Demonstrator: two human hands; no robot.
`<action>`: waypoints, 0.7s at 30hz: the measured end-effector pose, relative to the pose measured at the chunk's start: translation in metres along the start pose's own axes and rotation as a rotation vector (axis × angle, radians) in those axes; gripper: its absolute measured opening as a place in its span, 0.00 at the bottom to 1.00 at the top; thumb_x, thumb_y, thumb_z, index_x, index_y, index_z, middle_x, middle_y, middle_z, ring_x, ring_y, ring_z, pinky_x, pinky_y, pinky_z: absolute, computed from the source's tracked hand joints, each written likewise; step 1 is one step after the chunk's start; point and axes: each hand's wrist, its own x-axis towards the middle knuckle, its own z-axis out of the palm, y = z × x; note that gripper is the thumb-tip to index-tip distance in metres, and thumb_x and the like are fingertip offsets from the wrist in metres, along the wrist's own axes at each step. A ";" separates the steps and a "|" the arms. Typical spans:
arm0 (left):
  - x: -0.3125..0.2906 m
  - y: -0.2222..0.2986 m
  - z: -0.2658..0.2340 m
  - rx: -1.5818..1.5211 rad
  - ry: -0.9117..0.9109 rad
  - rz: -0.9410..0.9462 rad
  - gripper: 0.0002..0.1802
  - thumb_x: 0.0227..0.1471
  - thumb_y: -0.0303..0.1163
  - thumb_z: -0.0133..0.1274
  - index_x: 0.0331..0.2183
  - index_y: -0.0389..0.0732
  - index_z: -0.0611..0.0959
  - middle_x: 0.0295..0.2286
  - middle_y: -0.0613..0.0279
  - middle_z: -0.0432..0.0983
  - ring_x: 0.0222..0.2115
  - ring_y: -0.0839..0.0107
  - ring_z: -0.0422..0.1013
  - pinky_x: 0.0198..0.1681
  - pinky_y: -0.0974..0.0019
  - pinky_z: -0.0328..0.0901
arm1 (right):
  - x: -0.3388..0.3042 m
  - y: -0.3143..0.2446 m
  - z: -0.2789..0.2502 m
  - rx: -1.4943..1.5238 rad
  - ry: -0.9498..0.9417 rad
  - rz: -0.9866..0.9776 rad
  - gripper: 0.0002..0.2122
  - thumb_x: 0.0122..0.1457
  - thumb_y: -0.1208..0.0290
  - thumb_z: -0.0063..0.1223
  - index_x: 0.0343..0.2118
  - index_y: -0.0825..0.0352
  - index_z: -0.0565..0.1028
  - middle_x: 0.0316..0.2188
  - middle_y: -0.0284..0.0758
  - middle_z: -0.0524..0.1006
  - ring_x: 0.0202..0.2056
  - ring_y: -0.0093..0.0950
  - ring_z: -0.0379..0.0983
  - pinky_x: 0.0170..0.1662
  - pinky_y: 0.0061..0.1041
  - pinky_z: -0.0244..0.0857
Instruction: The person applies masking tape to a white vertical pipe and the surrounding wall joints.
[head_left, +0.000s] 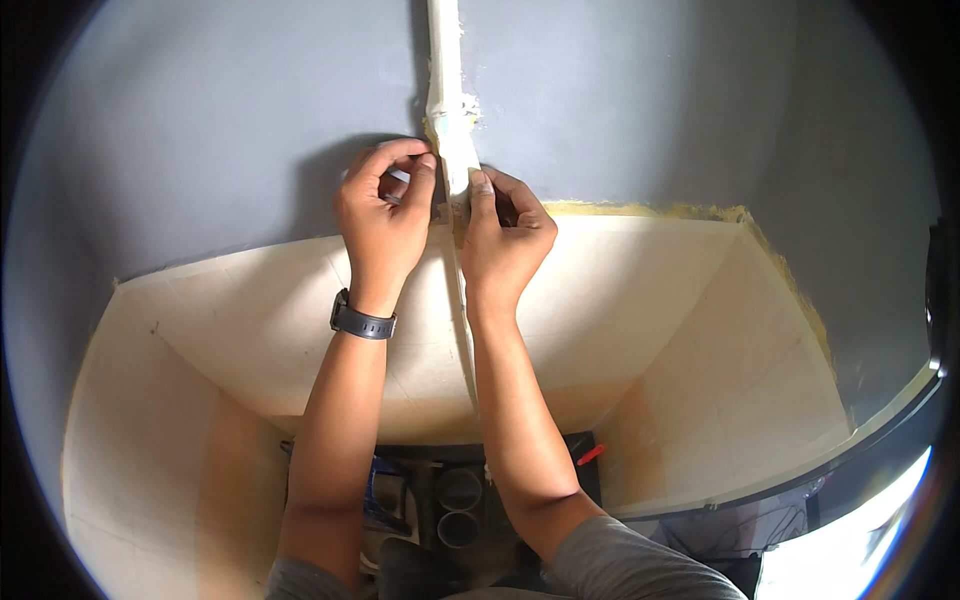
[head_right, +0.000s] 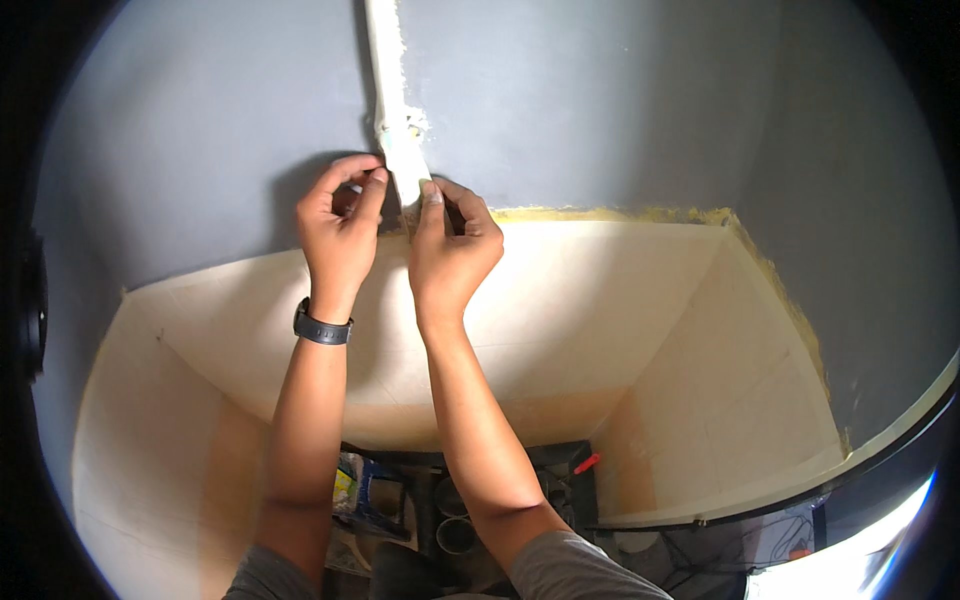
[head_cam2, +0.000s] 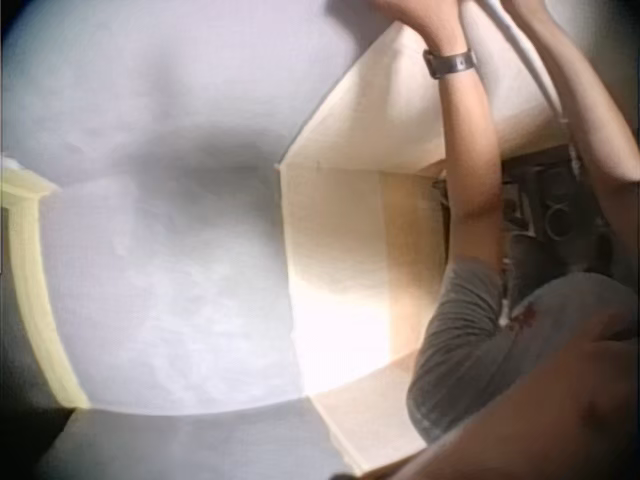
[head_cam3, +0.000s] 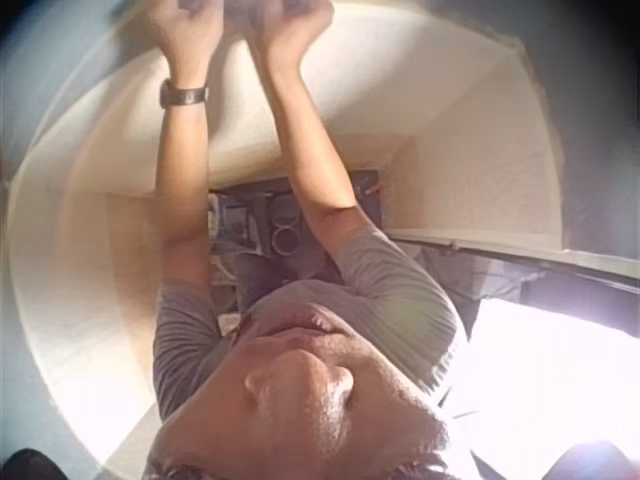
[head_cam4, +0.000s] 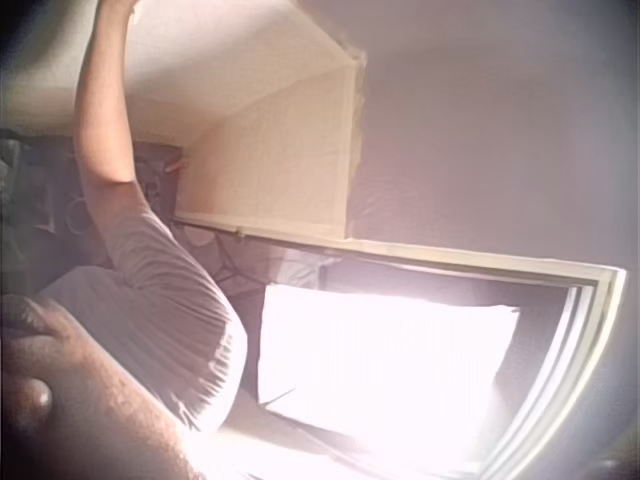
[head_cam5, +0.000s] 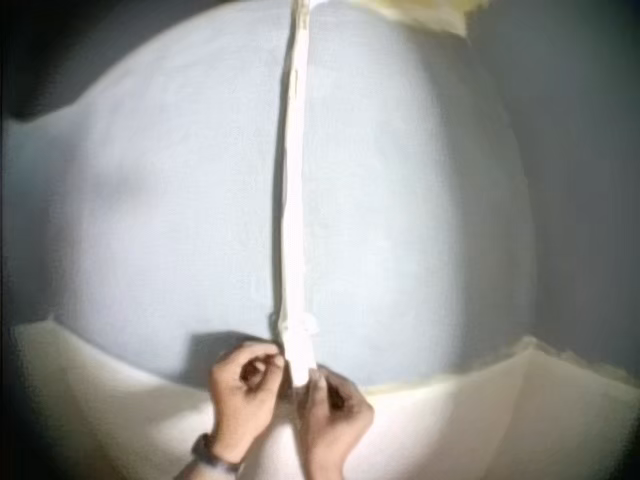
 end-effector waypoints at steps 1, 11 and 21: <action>0.000 0.004 0.000 -0.026 -0.037 -0.061 0.08 0.58 0.24 0.65 0.41 0.39 0.89 0.29 0.66 0.84 0.19 0.83 0.68 0.24 0.73 0.66 | 0.000 0.000 0.000 -0.004 -0.005 -0.001 0.07 0.66 0.77 0.63 0.41 0.77 0.84 0.28 0.36 0.85 0.30 0.21 0.77 0.38 0.23 0.73; -0.003 0.008 -0.003 -0.102 -0.079 -0.093 0.06 0.61 0.25 0.64 0.40 0.34 0.87 0.32 0.61 0.86 0.22 0.82 0.76 0.24 0.73 0.73 | -0.004 0.012 0.001 -0.038 0.065 -0.156 0.06 0.67 0.78 0.62 0.39 0.76 0.84 0.27 0.31 0.82 0.28 0.16 0.72 0.34 0.20 0.69; 0.010 -0.004 -0.012 0.118 0.054 0.186 0.08 0.50 0.28 0.71 0.32 0.43 0.86 0.23 0.67 0.80 0.17 0.76 0.74 0.21 0.69 0.68 | -0.003 0.013 0.004 -0.134 0.043 -0.150 0.07 0.66 0.75 0.64 0.34 0.75 0.83 0.23 0.29 0.80 0.24 0.15 0.70 0.30 0.19 0.65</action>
